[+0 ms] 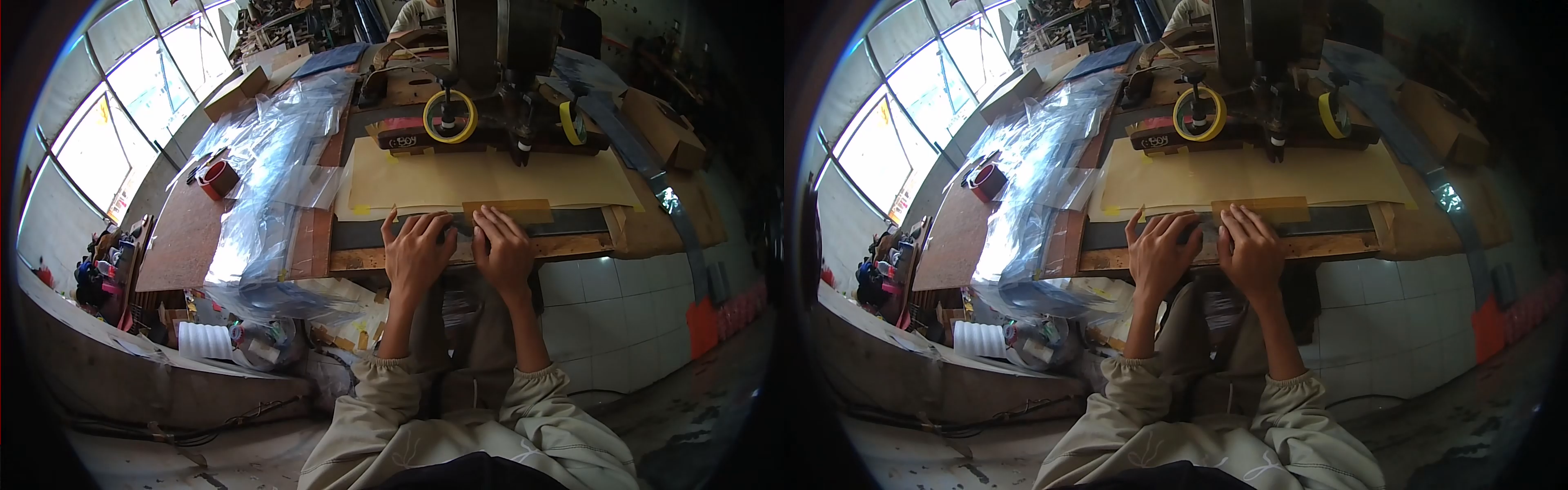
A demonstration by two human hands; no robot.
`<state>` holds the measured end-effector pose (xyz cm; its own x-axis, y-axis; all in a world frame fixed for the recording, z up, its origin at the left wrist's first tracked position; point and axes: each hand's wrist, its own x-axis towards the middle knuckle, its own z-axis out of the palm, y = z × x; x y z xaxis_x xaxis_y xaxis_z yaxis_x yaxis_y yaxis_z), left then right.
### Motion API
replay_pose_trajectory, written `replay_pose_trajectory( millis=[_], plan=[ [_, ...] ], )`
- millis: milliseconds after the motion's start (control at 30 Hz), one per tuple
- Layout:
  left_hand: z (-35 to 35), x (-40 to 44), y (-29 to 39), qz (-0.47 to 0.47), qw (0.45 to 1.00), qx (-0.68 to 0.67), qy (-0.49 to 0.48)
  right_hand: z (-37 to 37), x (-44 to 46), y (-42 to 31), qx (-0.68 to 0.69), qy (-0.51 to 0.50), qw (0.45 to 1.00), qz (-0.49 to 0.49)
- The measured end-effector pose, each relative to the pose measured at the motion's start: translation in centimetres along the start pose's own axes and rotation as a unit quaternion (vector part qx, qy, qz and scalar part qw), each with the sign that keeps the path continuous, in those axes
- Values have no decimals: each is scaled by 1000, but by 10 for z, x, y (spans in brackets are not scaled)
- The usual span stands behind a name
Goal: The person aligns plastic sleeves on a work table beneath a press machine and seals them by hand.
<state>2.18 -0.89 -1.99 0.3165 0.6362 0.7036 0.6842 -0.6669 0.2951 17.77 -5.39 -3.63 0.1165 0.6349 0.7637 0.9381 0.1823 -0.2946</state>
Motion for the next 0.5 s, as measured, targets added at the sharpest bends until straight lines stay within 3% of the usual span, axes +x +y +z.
replay_pose_trajectory(
  millis=[500],
  plan=[
    [1, 0, 0, -1, 1000, -8, 11, -1, 1, 0, -10, 5, 1000, -7]
  ],
)
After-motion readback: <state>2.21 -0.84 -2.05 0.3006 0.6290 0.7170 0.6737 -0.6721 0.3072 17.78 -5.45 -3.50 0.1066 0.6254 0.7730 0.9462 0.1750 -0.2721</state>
